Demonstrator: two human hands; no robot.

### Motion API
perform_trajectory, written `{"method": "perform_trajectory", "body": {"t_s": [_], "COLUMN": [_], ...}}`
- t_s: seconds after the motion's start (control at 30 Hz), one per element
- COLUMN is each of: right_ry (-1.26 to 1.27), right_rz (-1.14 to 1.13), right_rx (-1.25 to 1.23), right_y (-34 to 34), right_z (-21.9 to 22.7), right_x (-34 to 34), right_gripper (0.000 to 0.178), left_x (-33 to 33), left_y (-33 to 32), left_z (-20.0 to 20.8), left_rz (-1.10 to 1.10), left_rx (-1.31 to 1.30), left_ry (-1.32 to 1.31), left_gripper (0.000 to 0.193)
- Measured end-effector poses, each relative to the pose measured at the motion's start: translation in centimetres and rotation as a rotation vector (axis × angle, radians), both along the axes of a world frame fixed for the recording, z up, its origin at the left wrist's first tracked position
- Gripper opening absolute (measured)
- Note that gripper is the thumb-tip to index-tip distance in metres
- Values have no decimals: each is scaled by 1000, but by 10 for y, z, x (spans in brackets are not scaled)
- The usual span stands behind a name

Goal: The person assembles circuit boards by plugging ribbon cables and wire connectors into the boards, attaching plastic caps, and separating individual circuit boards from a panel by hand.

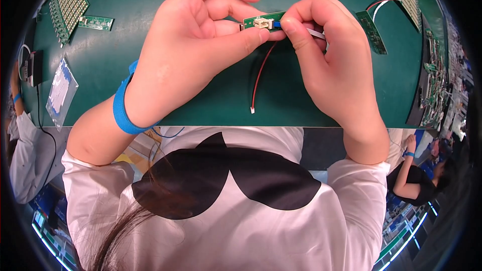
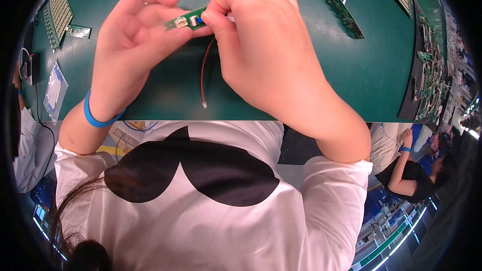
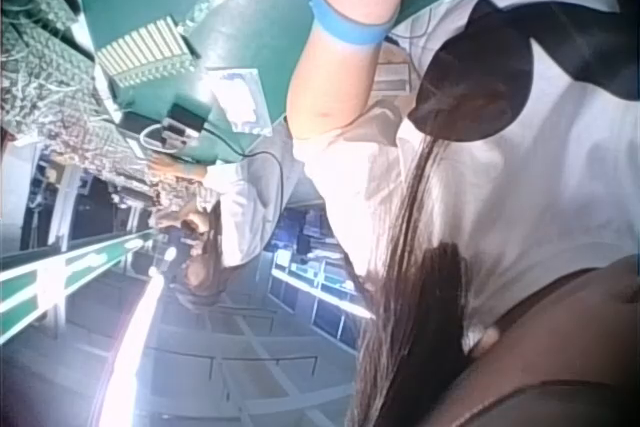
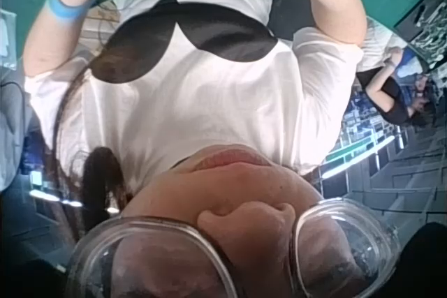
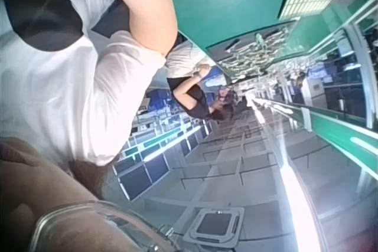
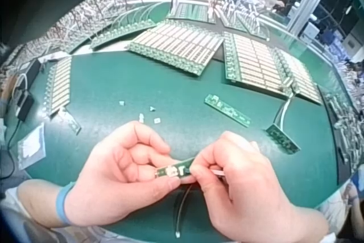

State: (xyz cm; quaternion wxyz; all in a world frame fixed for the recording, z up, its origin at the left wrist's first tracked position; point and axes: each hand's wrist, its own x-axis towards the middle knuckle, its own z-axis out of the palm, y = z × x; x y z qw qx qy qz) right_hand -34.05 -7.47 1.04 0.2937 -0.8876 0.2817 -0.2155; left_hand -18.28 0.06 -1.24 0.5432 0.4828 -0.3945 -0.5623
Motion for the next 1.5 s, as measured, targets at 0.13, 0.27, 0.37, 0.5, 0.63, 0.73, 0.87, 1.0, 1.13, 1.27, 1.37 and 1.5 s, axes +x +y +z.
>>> {"method": "perform_trajectory", "body": {"t_s": [0.13, 0.27, 0.37, 0.5, 0.63, 0.73, 0.87, 1.0, 1.13, 1.27, 1.37, 1.5], "right_ry": [32, 34, 6, 7, -3, -2, -13, -3, -3, -3, 0, -1], "right_rz": [-7, -42, -33, -49, -49, -50, -57, -41, -45, -64, -74, -86], "right_rx": [11, 56, 18, -13, -50, -78, -99, -135, -138, -161, -170, -185], "right_y": [1, 5, 0, 3, 4, 4, 4, 4, 4, 6, 6, 7], "right_z": [1, 1, -12, -15, -18, -18, -19, -18, -17, -17, -17, -18], "right_x": [1, 3, -2, 0, 2, 2, 3, 2, 3, 5, 5, 5], "right_gripper": [4, 4, 4, 4, 4, 5, 6, 7, 8, 9, 9, 9], "left_x": [-1, -1, -2, -1, -2, -3, -2, -1, -2, -3, -3, -3], "left_y": [0, 3, 1, 2, 3, 3, 1, 1, 1, 1, 1, 0], "left_z": [1, 2, 2, 0, 0, 0, 0, -3, -2, -2, -3, -1], "left_rz": [3, 23, 20, 30, 44, 67, 63, 64, 64, 72, 79, 88], "left_rx": [13, 27, 52, 55, 46, 41, 47, 31, 22, 15, 11, 42], "left_ry": [-35, -35, -46, -56, -47, -29, -69, -48, -54, -88, -84, -97], "left_gripper": [34, 36, 36, 36, 38, 39, 40, 40, 41, 41, 41, 41]}}
